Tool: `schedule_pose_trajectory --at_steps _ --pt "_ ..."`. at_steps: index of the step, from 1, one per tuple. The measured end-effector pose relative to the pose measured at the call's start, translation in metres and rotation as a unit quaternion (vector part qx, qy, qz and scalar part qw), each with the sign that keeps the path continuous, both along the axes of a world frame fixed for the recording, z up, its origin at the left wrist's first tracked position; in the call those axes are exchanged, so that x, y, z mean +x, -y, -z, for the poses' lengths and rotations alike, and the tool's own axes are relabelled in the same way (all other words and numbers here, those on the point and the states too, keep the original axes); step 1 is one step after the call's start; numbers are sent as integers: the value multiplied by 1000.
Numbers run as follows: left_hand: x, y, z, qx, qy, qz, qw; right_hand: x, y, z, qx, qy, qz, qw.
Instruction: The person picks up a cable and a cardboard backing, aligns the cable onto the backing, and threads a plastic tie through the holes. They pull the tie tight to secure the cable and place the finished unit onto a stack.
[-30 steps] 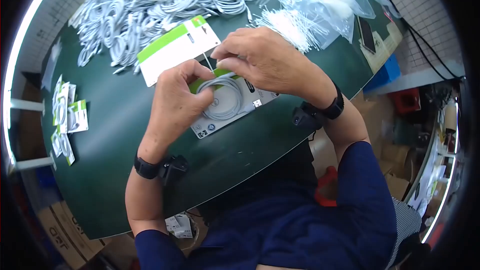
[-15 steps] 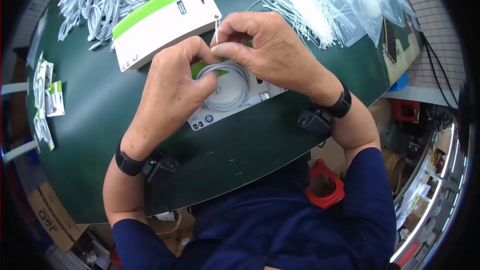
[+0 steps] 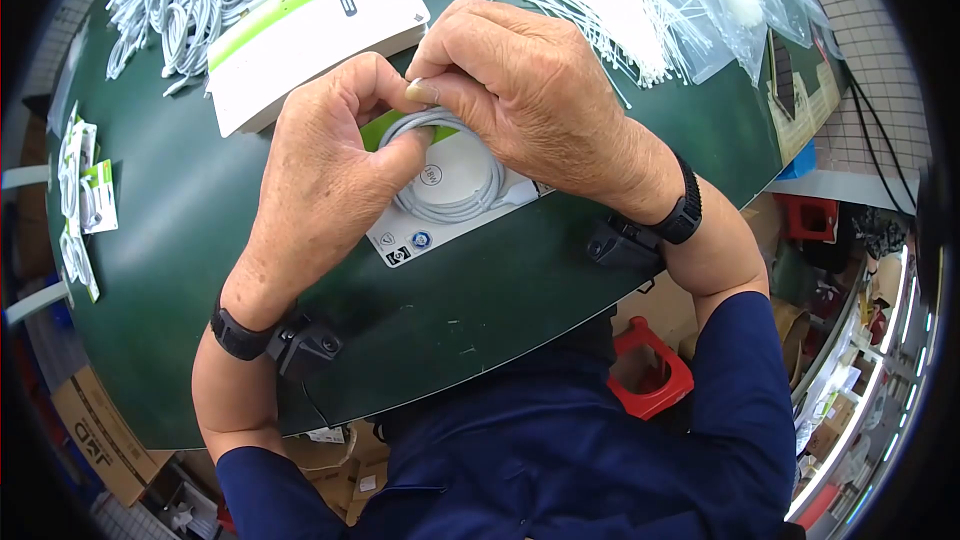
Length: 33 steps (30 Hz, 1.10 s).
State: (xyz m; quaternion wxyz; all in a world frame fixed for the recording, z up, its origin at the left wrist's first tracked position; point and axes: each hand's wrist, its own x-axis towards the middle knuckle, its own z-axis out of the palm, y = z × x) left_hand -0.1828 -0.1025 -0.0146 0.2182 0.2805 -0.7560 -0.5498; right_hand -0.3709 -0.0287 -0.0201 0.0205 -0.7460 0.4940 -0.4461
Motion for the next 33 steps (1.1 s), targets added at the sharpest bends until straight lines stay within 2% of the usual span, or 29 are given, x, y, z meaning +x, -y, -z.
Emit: schedule_pose_trajectory --at_steps 6,10,29,32,33 --pt "3 2 0 37 -1 14 999 3 -1 -4 17 -8 8 1000" --pt "3 5 8 11 6 30 999 3 -1 -3 23 -11 13 1000" --pt "3 2 7 26 -8 26 999 3 -2 -5 27 -17 27 999" --pt "4 2 5 23 0 27 999 2 -3 -9 117 22 34 992" --pt "4 2 5 17 6 28 999 1 -3 -10 117 23 34 992"
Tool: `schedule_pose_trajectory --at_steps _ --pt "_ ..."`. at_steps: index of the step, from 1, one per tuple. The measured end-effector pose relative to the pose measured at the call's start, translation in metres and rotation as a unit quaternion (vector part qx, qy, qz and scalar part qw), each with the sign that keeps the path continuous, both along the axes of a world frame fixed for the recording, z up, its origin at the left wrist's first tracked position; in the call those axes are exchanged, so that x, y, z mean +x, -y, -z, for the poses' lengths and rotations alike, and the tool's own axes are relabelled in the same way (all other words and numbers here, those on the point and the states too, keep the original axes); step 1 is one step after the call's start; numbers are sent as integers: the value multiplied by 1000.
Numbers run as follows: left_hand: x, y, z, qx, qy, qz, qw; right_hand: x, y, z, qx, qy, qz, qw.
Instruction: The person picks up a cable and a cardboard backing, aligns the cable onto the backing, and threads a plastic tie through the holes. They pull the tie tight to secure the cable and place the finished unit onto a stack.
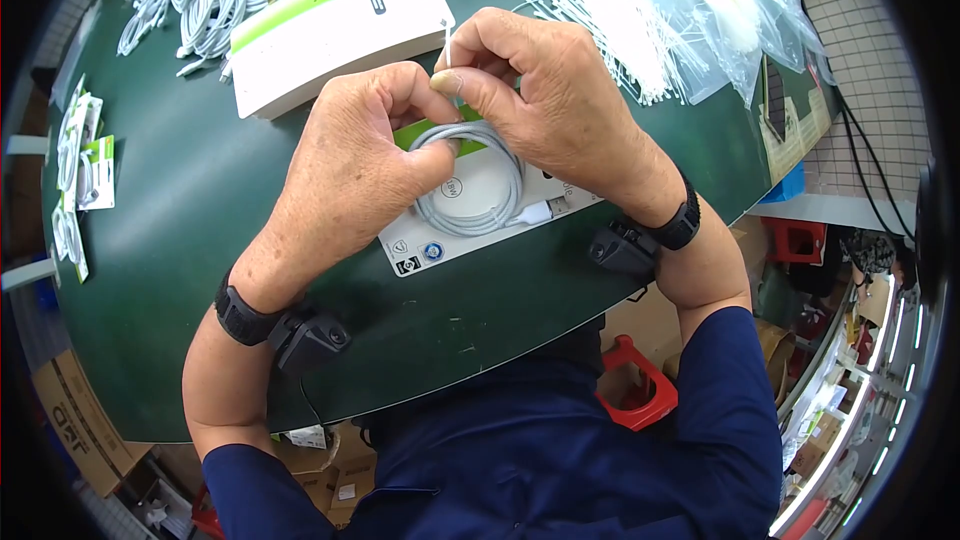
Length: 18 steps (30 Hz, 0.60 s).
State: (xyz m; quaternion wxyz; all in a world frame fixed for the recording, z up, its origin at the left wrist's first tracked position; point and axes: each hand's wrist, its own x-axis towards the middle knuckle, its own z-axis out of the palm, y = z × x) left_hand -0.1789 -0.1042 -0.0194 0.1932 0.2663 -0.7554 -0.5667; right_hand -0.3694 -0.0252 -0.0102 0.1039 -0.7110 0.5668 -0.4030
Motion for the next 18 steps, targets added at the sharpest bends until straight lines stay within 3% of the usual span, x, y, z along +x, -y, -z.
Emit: schedule_pose_trajectory --at_steps 3,8,11,18 --pt "0 -1 -4 1 2 -1 1000 -2 -1 -1 46 70 -10 996" --pt "1 -2 -13 9 -24 -5 1000 -2 -4 -16 68 43 -5 997" --pt "2 -2 -27 -1 -44 -12 999 0 -3 -29 10 72 -17 997" --pt "15 -6 -61 -20 -44 -7 999 11 -2 -57 -48 27 -29 998"
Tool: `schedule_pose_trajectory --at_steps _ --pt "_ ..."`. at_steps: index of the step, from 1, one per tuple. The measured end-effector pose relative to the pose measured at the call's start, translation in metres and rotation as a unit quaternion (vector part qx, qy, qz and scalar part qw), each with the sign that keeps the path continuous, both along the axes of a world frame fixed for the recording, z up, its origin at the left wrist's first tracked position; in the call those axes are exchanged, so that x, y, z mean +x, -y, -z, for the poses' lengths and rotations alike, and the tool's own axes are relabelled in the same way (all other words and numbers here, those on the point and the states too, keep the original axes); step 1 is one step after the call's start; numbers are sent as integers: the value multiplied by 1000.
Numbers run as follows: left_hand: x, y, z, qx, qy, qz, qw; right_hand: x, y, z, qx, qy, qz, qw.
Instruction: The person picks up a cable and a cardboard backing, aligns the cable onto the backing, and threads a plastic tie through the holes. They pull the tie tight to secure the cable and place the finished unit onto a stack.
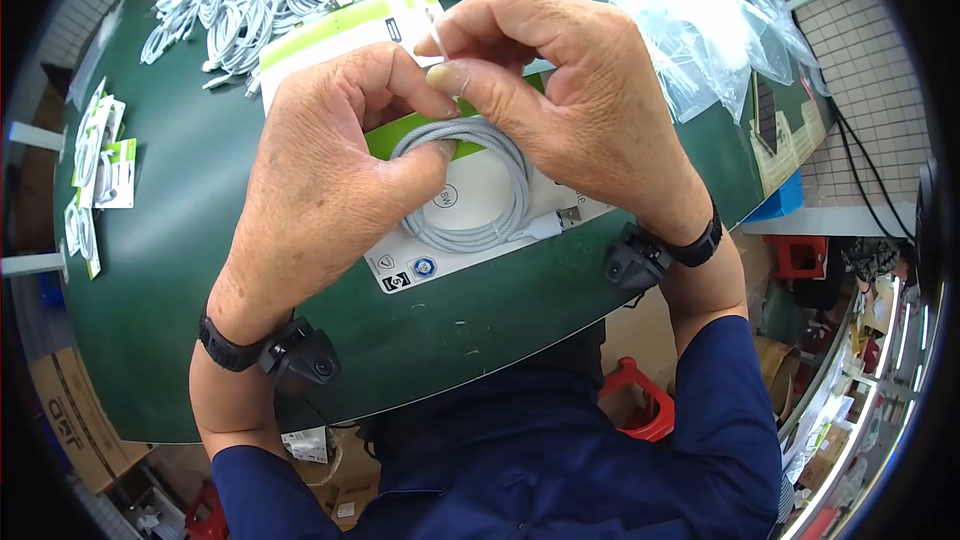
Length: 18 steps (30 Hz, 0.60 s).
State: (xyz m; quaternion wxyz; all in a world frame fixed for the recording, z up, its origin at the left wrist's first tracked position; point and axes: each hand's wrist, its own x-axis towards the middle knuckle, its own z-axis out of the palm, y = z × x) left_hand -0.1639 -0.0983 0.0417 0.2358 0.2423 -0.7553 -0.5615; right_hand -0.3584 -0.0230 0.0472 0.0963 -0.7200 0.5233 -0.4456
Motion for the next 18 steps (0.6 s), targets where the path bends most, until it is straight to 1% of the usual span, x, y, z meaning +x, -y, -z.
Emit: schedule_pose_trajectory --at_steps 2,4,7,10,13,14,17,18 --pt "1 0 3 15 -34 -12 999 2 1 -2 -15 -16 -3 1000" --pt "2 0 5 21 -57 -21 998 3 6 0 -63 -53 -8 997" --pt "6 4 7 12 -13 -21 1000 3 8 0 -107 -90 -16 990" --pt "4 6 10 9 -22 -24 999 4 1 3 -136 -117 -12 984" --pt "3 7 14 -3 -26 -20 999 3 -8 3 -63 -62 -45 995" --pt "2 7 14 -17 -21 -9 1000 2 -11 2 -62 -66 -49 995" --pt "1 10 19 -42 -15 -1 999 -3 -18 -1 52 2 -120 991" --pt "1 11 20 -53 -11 -1 999 -4 -19 -2 54 0 -122 991"
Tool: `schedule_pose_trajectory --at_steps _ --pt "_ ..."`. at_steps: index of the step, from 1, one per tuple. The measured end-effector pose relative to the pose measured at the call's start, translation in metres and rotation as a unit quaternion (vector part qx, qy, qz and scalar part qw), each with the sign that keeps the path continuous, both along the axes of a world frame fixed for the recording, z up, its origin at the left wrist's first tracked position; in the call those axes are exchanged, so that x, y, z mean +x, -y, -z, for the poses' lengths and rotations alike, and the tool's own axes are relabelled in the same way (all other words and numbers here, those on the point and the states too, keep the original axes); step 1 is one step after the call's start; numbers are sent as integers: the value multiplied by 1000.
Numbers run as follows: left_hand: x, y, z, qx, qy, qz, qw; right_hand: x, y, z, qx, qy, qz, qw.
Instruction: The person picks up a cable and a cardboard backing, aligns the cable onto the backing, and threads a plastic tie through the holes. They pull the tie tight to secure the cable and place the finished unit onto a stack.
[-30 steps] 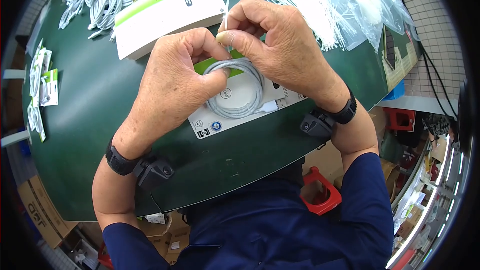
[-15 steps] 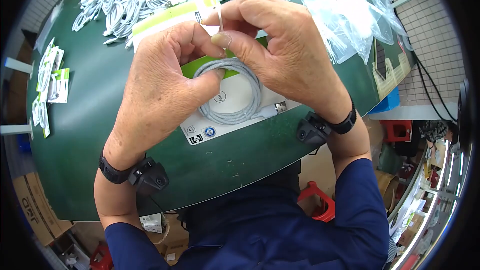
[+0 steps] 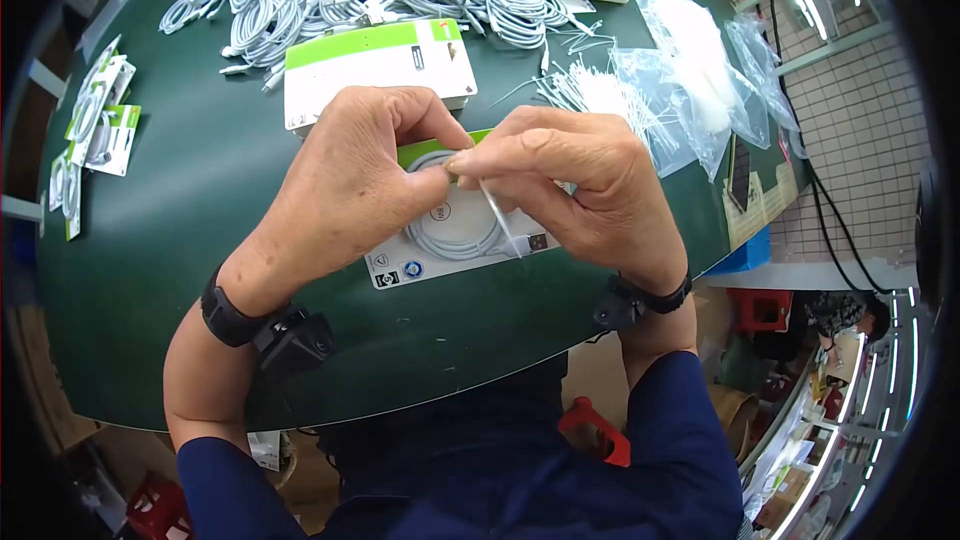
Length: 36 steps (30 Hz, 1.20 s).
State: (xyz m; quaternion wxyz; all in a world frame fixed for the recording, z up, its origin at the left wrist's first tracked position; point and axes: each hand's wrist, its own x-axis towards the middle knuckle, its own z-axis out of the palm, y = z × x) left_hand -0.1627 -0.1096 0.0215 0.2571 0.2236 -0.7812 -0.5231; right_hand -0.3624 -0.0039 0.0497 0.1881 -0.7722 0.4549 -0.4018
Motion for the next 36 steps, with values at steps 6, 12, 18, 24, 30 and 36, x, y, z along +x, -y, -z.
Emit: schedule_pose_trajectory --at_steps 6,12,18,24,30,36 --pt "-1 -1 3 -21 -1 -5 1000 -4 -7 -5 124 94 -31 987" --pt "1 0 -3 5 36 0 999 0 -11 -8 187 131 22 973" --pt "2 1 -6 13 57 5 998 5 -8 -1 22 44 66 997" --pt "3 3 -6 5 29 -7 1000 12 -8 6 -147 -49 103 983" --pt "4 5 -11 15 47 -6 999 9 -5 14 -191 -49 57 979" --pt "5 6 -12 17 44 -6 999 8 -3 13 -211 -69 53 974"
